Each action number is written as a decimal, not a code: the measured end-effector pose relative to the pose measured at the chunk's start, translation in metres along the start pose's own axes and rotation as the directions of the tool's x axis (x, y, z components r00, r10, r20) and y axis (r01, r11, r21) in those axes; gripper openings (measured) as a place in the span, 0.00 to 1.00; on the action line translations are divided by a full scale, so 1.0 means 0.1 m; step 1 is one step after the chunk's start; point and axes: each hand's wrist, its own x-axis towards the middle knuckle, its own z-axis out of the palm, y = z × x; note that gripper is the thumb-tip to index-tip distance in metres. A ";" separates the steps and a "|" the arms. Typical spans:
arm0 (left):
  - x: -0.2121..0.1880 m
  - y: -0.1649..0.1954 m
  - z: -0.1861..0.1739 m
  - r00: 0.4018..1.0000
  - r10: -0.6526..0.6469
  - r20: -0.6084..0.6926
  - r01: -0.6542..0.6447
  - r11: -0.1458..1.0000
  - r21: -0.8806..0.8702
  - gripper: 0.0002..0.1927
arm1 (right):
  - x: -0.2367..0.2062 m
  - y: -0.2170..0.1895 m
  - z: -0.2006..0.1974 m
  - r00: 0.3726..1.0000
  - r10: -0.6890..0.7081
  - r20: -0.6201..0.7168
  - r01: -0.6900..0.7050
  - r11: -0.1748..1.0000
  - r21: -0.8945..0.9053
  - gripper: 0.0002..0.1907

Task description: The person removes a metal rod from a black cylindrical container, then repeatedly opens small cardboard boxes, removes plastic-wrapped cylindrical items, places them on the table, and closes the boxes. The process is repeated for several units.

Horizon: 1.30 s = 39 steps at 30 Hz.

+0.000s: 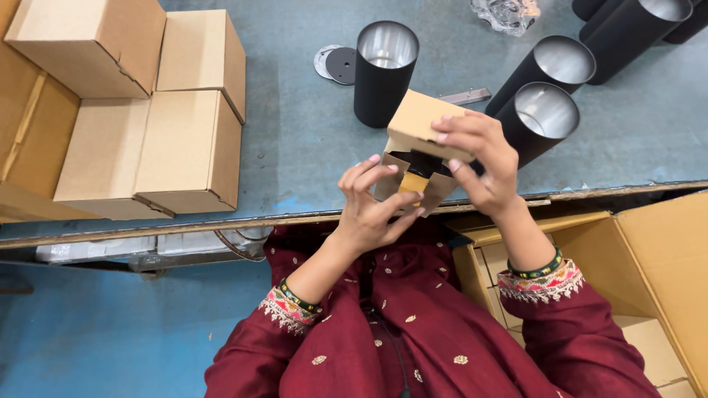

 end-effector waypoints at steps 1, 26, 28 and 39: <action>-0.02 0.00 -0.01 1.000 0.008 -0.007 -0.008 1.000 0.003 0.16 | 0.00 -0.01 0.00 0.999 -0.045 0.022 0.047 0.997 -0.065 0.14; 0.20 -0.05 0.16 0.961 -0.277 0.017 0.276 0.948 -0.160 0.24 | -0.25 0.23 0.36 0.985 -0.087 -0.150 0.067 0.989 -0.130 0.22; 0.21 -0.10 0.11 0.984 -0.177 0.014 0.177 0.984 -0.003 0.22 | -0.25 0.25 0.39 0.983 -0.083 -0.164 0.063 0.990 -0.125 0.22; 0.24 0.09 0.22 0.883 -0.466 0.059 0.464 0.844 -0.269 0.21 | -0.31 0.31 0.43 0.982 -0.056 -0.181 0.035 0.992 -0.118 0.21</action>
